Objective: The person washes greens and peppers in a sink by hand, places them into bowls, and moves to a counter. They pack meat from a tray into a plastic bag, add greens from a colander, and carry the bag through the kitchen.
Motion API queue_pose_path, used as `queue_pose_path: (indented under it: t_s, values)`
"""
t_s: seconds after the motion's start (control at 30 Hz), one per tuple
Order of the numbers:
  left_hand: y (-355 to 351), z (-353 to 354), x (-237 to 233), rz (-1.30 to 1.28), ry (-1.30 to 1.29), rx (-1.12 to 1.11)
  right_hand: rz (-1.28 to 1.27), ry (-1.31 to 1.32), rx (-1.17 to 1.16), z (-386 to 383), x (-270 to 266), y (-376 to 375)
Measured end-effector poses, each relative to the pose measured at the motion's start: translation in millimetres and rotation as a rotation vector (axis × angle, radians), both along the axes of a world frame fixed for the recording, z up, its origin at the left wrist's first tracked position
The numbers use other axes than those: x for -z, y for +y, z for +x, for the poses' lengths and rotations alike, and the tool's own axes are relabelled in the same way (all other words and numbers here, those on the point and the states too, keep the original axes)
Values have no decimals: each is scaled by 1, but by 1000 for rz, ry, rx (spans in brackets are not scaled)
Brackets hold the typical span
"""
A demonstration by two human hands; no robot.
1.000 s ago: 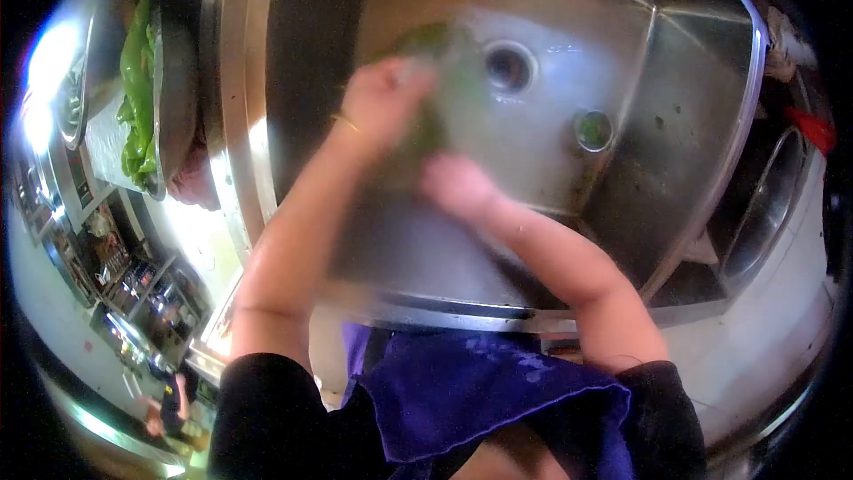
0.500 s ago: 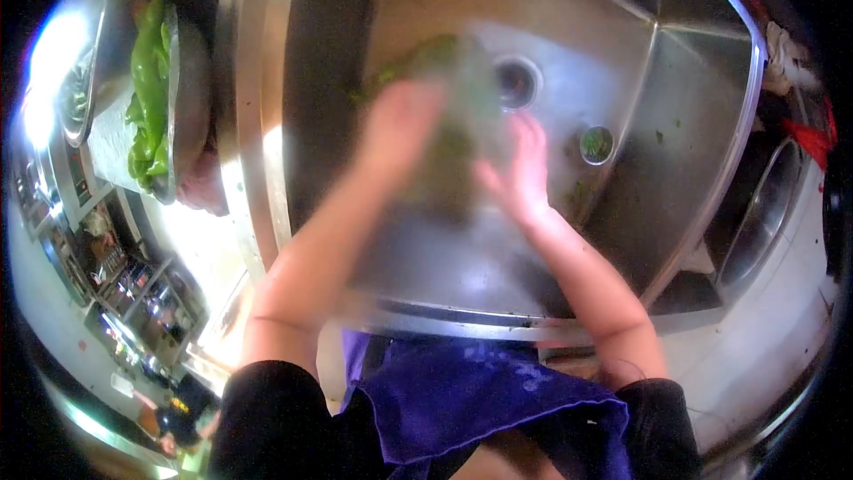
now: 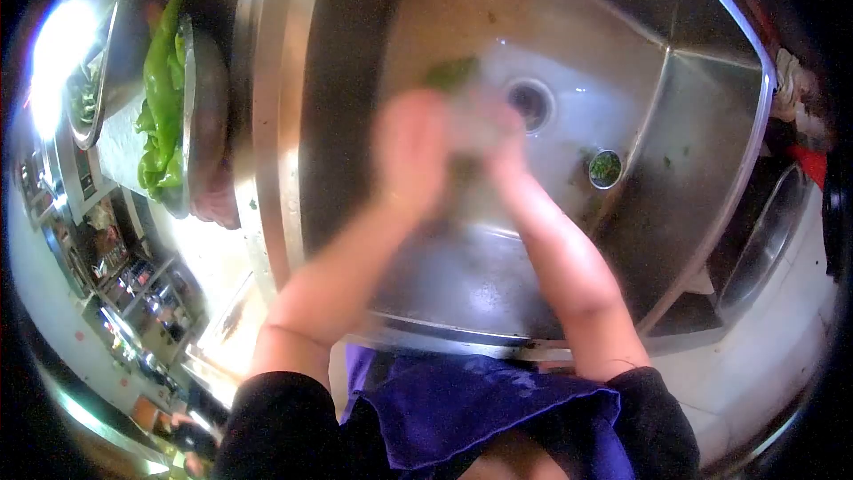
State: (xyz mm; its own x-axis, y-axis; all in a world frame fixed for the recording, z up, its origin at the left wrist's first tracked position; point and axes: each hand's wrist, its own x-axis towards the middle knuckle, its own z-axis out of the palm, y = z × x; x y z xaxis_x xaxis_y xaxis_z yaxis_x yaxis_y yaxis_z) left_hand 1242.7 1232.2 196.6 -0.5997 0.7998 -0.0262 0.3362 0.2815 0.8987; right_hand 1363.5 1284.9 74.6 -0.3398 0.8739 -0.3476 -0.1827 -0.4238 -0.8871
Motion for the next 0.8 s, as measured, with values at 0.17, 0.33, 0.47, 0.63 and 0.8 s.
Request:
queue_pose_path:
  t_s: [0.17,0.33,0.47,0.63,0.8]
  values:
    - [8,-24,38,-50,-666,-549,422,-521,-205,36,-64,18]
    - [-2,11,33,-99,-1556,-341,-318,356,126,40,-101,27]
    - [11,18,-5,-37,-2009,-86,-517,782,98,33,-164,41]
    - [19,15,-25,0,-1978,-131,-213,282,65,42,-165,23]
    - [15,15,-34,185,-1966,-153,398,-153,65,32,-149,8]
